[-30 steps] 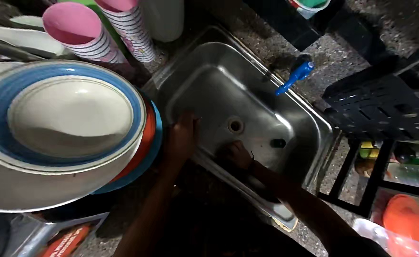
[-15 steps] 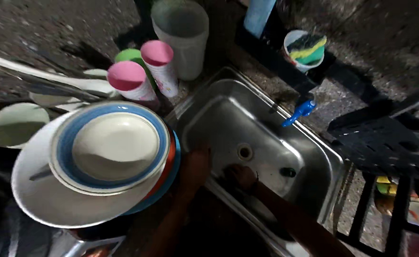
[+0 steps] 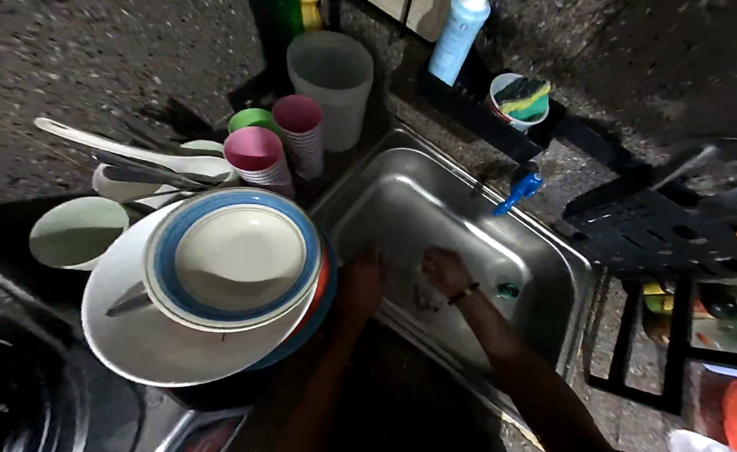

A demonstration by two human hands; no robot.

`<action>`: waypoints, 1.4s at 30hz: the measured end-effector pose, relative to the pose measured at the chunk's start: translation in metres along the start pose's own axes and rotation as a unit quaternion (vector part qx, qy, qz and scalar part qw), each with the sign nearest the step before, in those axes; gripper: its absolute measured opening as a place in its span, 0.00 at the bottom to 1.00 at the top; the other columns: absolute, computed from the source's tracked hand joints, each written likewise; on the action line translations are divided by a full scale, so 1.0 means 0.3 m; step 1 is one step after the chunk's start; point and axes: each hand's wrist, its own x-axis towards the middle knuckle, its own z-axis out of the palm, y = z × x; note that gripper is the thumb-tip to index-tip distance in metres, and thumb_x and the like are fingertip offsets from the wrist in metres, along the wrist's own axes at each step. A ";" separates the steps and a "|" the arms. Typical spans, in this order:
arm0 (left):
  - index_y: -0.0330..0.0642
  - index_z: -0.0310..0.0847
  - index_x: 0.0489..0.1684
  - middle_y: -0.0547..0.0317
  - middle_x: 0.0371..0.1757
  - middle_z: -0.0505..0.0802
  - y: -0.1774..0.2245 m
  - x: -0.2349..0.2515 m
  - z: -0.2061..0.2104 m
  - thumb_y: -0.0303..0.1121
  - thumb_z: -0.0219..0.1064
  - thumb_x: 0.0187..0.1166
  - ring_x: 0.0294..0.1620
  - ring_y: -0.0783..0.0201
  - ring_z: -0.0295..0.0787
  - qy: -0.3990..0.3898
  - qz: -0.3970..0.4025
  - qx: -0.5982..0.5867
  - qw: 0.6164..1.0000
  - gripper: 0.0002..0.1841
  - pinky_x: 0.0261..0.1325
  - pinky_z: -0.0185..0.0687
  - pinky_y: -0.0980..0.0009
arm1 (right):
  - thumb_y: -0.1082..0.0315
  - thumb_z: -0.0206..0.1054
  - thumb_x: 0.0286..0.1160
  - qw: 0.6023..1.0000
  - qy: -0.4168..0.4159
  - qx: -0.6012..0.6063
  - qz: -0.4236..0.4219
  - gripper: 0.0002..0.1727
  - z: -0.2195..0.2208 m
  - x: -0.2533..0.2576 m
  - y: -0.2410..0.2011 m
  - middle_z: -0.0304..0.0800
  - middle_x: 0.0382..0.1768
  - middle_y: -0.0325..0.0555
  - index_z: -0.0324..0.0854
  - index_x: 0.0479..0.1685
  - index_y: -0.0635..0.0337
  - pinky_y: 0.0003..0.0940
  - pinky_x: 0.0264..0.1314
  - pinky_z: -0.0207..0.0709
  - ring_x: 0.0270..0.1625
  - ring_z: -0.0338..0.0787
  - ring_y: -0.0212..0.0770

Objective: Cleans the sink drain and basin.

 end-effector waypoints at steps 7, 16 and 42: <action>0.37 0.74 0.78 0.41 0.68 0.88 0.004 -0.001 -0.013 0.42 0.47 0.94 0.62 0.46 0.91 -0.023 -0.023 0.002 0.999 0.24 0.67 0.84 0.51 | 0.64 0.60 0.85 0.914 -0.179 0.139 -0.337 0.14 0.076 -0.081 -0.525 0.69 0.13 0.31 0.81 0.27 0.50 0.16 0.07 0.56 0.08 0.61 0.23; 0.36 0.79 0.73 0.42 0.65 0.90 -0.009 0.013 -0.003 0.40 0.49 0.93 0.62 0.50 0.92 0.017 -0.013 -0.025 0.999 0.22 0.68 0.85 0.55 | 0.63 0.61 0.84 0.663 0.162 -0.388 -0.619 0.15 0.549 0.226 -0.997 0.94 0.43 0.57 0.88 0.45 0.65 0.53 0.51 0.88 0.47 0.95 0.54; 0.36 0.82 0.61 0.42 0.54 0.92 -0.024 0.026 0.053 0.40 0.58 0.90 0.48 0.46 0.94 0.070 -0.005 -0.003 0.998 0.16 0.53 0.89 0.45 | 0.69 0.59 0.87 0.660 -0.331 -0.571 -0.359 0.28 -0.324 -0.010 0.461 0.58 0.92 0.57 0.67 0.87 0.63 0.46 0.92 0.60 0.96 0.52 0.56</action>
